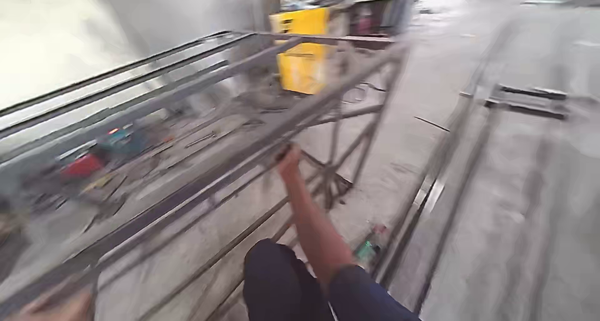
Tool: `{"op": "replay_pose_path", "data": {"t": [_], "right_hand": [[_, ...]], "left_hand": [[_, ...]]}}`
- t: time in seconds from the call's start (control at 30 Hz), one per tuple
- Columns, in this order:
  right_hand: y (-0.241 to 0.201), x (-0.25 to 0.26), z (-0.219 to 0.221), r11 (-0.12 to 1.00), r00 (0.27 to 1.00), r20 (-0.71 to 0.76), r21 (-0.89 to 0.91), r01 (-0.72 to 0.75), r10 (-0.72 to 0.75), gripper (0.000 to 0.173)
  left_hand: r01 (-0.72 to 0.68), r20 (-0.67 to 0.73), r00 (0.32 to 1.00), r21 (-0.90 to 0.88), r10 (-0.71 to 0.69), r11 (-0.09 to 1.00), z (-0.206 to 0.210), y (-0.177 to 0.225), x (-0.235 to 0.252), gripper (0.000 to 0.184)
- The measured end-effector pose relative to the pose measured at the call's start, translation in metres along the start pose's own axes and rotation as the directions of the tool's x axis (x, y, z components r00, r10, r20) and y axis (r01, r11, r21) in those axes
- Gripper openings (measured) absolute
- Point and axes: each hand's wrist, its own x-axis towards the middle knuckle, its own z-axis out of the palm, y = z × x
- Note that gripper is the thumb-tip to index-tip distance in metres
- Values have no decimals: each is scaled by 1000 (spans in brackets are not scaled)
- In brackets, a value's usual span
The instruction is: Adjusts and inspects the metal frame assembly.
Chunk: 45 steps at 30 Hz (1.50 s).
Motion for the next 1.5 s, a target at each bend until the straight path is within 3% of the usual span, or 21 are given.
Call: {"op": "replay_pose_path", "data": {"t": [0.1,0.17,0.2,0.23,0.3,0.4,0.47,0.63,0.77,0.87,0.93,0.97,1.03,1.1,1.23,1.5], "right_hand": [[26,-68,-1,976,973,192,-198,-90,129,46],[50,-94,5,953,895,343,-197,-229,286,70],[61,-108,9,941,831,441,-173,-292,339,86],[70,-120,15,935,764,544,-132,-330,347,99],[80,-138,37,948,690,677,-35,-317,256,96],[90,-160,66,937,767,604,93,-337,216,69],[91,-164,72,919,763,603,118,-376,234,70],[92,-162,72,959,803,566,71,-273,186,68],[96,-168,70,971,816,539,-15,-237,207,68],[98,-166,49,989,804,575,-92,-119,150,62],[95,-155,31,996,801,592,-70,-56,87,45],[90,-151,35,989,840,523,-61,-133,145,45],[86,-150,49,970,856,468,-15,-241,220,47],[95,-144,54,949,848,481,91,-301,223,44],[98,-143,57,933,850,469,129,-335,240,43],[98,-141,53,930,830,494,103,-353,260,39]], "left_hand": [[71,-134,989,4,-69,997,-17,7,-14,63],[20,-234,971,-76,-37,997,-20,5,-5,77],[-16,-292,956,-108,-16,994,-20,5,0,75],[-41,-358,934,-128,-8,991,-14,4,7,70],[-44,-387,922,-162,-23,986,-6,1,13,66],[-30,-445,891,-266,-95,964,-5,4,14,59],[-35,-402,911,-297,-92,954,-6,6,13,58],[-31,-273,961,-303,-55,953,-13,5,8,56],[5,-267,961,-231,-69,973,-22,7,7,53],[77,-196,975,-139,-103,987,-24,5,-8,76],[116,-149,981,-52,-123,992,-34,6,-14,82],[133,-118,984,-40,-137,990,-47,3,-5,78],[164,10,986,-197,-165,967,-73,-4,22,63],[178,2,982,-323,-188,930,-76,-3,32,52],[124,-140,972,-377,-189,918,-54,1,28,60],[101,-72,988,-366,-137,925,-53,0,28,54]]}}
